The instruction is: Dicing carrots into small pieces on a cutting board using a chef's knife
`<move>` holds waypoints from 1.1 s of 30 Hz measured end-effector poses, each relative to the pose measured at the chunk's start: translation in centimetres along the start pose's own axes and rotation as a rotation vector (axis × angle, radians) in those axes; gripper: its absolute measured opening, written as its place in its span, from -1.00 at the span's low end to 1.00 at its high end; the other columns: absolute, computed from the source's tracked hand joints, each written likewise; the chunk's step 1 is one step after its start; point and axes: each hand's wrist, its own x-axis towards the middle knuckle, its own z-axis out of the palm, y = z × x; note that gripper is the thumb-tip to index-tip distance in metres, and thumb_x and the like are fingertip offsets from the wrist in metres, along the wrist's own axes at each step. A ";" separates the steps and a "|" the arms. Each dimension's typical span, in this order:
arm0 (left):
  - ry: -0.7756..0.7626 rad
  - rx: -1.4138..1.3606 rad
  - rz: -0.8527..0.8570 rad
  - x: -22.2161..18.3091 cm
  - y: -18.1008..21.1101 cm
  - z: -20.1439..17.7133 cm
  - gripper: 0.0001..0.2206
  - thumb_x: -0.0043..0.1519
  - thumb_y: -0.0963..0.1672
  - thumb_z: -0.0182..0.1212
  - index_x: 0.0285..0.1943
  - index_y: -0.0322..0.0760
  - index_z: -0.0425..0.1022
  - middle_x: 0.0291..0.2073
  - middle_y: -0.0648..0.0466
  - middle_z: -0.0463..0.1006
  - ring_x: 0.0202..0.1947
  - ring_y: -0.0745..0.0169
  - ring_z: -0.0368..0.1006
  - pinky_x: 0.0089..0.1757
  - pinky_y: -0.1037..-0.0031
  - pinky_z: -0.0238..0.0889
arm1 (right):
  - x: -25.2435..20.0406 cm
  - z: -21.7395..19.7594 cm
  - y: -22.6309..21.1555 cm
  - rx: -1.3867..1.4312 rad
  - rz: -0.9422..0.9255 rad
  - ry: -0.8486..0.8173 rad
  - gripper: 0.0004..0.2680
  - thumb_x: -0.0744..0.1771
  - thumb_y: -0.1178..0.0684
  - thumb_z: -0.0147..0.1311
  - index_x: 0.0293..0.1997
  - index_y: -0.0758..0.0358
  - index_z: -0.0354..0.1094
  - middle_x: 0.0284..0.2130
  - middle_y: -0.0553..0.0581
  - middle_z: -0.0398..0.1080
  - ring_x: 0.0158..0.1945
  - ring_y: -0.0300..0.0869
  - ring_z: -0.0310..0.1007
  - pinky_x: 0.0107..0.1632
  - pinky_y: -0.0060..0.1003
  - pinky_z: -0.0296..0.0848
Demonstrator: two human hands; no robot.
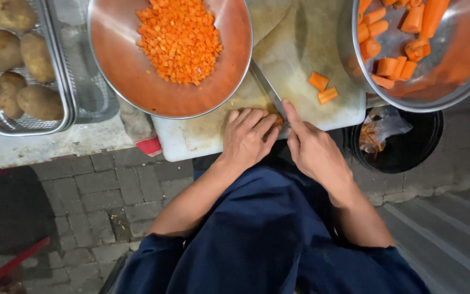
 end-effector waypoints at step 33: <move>0.032 0.038 -0.014 -1.0 -0.7 0.2 -0.94 0.11 -0.15 0.27 -0.28 -0.18 0.54 -0.41 0.13 0.37 -0.41 0.15 0.42 -0.33 0.46 0.15 | -0.8 -2.5 -3.4 0.069 0.183 -0.158 -0.54 0.35 0.13 -0.21 0.49 0.09 -0.10 -0.23 0.55 0.44 -0.22 0.41 0.48 -0.31 0.21 0.49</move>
